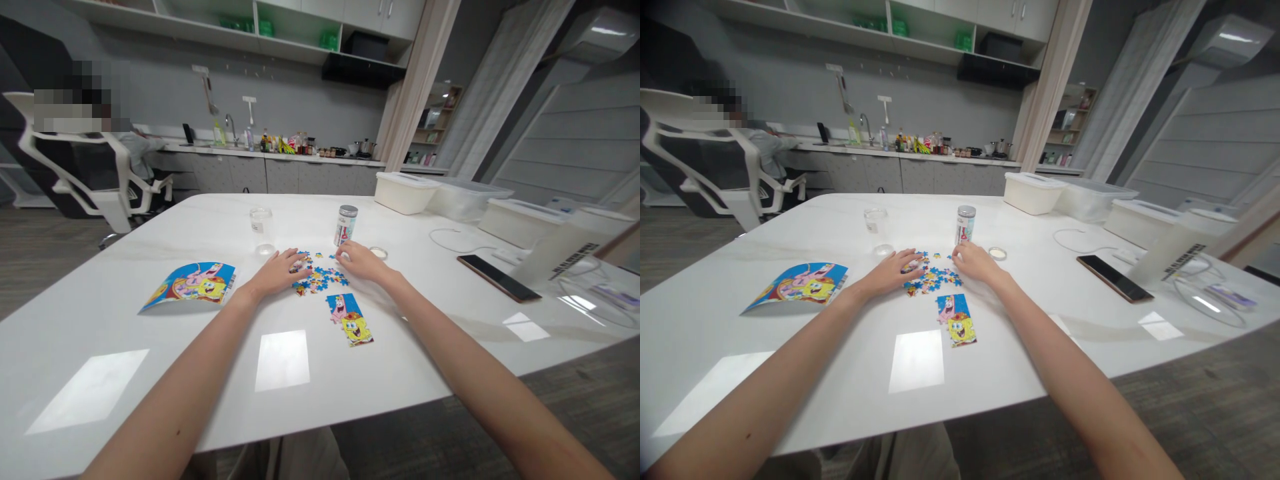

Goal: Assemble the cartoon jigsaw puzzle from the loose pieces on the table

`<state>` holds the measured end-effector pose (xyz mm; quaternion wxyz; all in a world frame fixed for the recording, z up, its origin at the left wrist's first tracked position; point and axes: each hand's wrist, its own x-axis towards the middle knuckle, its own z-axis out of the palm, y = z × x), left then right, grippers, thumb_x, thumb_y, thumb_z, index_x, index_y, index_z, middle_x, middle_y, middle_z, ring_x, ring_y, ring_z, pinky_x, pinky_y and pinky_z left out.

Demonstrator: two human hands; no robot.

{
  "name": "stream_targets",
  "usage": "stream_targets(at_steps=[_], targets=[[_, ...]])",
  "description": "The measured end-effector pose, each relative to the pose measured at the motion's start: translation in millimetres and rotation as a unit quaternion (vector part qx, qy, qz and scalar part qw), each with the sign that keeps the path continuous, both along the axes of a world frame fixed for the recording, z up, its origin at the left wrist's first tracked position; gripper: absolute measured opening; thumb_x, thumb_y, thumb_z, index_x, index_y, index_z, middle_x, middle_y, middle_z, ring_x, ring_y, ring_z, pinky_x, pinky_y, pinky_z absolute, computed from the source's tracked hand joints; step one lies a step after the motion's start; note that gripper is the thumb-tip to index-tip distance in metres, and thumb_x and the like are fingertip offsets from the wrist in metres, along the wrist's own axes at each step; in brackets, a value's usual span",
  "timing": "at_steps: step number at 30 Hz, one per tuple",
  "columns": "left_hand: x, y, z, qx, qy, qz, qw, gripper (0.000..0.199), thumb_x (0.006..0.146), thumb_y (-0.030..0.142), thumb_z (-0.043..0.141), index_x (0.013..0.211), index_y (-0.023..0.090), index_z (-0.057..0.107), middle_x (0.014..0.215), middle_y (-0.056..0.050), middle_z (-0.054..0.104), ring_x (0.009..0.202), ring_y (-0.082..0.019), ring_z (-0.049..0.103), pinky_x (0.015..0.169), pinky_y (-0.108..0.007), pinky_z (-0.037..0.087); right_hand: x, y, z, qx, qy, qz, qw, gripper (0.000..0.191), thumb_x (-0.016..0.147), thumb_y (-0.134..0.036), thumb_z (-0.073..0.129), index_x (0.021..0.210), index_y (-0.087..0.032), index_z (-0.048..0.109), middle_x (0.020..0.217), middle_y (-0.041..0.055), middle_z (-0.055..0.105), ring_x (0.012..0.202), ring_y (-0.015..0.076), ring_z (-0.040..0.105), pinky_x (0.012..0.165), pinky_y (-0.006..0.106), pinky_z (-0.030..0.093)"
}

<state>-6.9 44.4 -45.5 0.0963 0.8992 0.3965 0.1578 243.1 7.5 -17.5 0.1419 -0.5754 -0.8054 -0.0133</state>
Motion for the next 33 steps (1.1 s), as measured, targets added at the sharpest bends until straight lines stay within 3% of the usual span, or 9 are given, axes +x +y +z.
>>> stream_targets(at_steps=[5, 12, 19, 28, 33], targets=[[0.7, -2.9, 0.5, 0.002, 0.01, -0.018, 1.0, 0.069, 0.084, 0.068, 0.047, 0.136, 0.022, 0.051, 0.148, -0.011, 0.042, 0.138, -0.028, 0.034, 0.114, -0.044, 0.022, 2.7, 2.8, -1.7, 0.018, -0.004, -0.002, 1.0, 0.021, 0.092, -0.02, 0.05, 0.095, -0.013, 0.069, 0.107, 0.0126, 0.065, 0.101, 0.0218, 0.061, 0.091, 0.032, 0.044], [1.5, -1.1, -0.9, 0.004, 0.001, -0.009, 1.0, 0.058, 0.088, 0.057, 0.045, 0.133, 0.02, 0.052, 0.145, -0.011, 0.046, 0.135, -0.026, 0.039, 0.113, -0.043, 0.025, 5.0, 5.3, -5.3, 0.011, 0.004, 0.043, 0.999, 0.018, 0.09, -0.018, 0.053, 0.088, -0.013, 0.071, 0.099, 0.0121, 0.066, 0.098, 0.0221, 0.061, 0.088, 0.033, 0.044], [2.9, 0.6, -2.9, 0.001, -0.015, -0.008, 1.0, 0.06, 0.088, 0.057, 0.045, 0.132, 0.016, 0.051, 0.143, -0.013, 0.048, 0.134, -0.027, 0.04, 0.113, -0.042, 0.025, 2.9, 2.0, -3.4, -0.012, 0.027, 0.089, 0.996, 0.026, 0.08, -0.041, 0.07, 0.085, -0.016, 0.072, 0.092, 0.0101, 0.065, 0.089, 0.0229, 0.06, 0.08, 0.033, 0.045], [3.2, 1.1, -3.5, 0.0, -0.021, -0.008, 1.0, 0.06, 0.088, 0.056, 0.045, 0.132, 0.016, 0.051, 0.143, -0.013, 0.048, 0.134, -0.028, 0.04, 0.112, -0.044, 0.025, -0.4, 2.5, -1.8, -0.06, 0.092, 0.092, 0.99, 0.015, 0.077, -0.029, 0.071, 0.082, -0.016, 0.07, 0.085, 0.006, 0.064, 0.079, 0.0175, 0.06, 0.074, 0.029, 0.045], [3.7, 2.2, -4.6, 0.014, -0.045, -0.016, 0.999, 0.054, 0.087, 0.055, 0.046, 0.125, 0.018, 0.055, 0.137, -0.013, 0.053, 0.129, -0.028, 0.046, 0.109, -0.043, 0.031, -5.3, 0.4, 1.4, -0.076, 0.181, 0.098, 0.976, 0.013, 0.073, -0.025, 0.071, 0.075, -0.016, 0.063, 0.072, 0.0006, 0.063, 0.068, 0.0137, 0.057, 0.065, 0.026, 0.043]])
